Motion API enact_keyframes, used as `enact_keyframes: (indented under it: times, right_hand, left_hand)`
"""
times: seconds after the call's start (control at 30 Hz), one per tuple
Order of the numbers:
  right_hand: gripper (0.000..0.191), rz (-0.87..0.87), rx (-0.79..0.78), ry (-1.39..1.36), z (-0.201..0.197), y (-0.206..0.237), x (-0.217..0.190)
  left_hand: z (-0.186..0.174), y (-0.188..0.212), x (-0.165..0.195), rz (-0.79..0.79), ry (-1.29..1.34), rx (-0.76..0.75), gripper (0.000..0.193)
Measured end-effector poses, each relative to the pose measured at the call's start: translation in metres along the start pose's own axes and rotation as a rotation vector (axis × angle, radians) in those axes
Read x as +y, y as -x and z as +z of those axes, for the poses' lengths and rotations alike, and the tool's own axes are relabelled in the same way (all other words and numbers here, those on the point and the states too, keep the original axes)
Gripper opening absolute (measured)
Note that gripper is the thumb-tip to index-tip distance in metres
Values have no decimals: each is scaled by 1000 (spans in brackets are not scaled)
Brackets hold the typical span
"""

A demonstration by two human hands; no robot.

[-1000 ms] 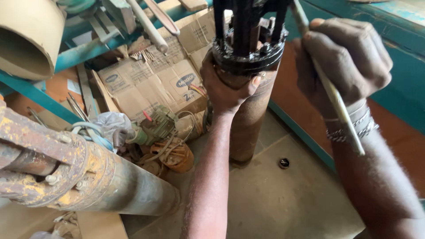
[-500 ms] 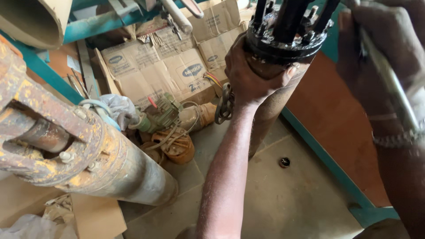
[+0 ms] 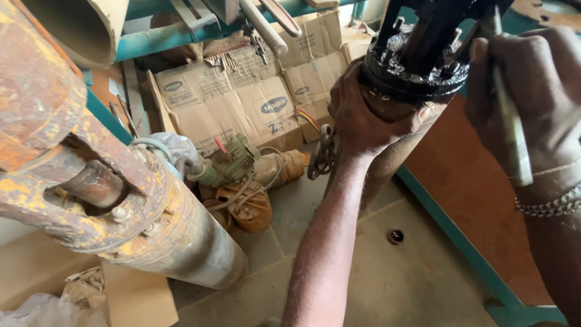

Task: The person holds a rusty cylindrical pump motor upright and uses a brush to apply a black sealant coating around the joint where the black pump head meets the motor body, working the brush around the flange and bolt areas. They steady the assembly with the other hand and briefly reach to the floor before resuming brushing.

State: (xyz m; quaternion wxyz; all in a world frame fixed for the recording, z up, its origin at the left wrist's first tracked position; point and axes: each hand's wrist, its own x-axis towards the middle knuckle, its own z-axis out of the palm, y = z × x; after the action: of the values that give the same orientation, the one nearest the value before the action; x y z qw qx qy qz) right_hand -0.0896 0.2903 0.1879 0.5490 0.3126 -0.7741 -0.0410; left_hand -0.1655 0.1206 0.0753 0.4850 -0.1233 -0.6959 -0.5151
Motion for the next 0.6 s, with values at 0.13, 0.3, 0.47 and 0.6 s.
enact_keyframes:
  times: [0.13,0.3,0.47,0.6]
  right_hand:
    - [4,76,1,-63,4,5,-1]
    - [7,183,21,-140,8,13,-2]
    - [10,248,42,-149,11,17,6]
    - [6,260,39,-174,11,18,8]
  left_hand:
    - [-3,-1,-2,2,3,-5,108]
    - [-4,-2,-1,7,43,2,104]
    - [-4,-2,2,-20,19,-1,108]
    - [-3,-1,4,-15,14,11,108]
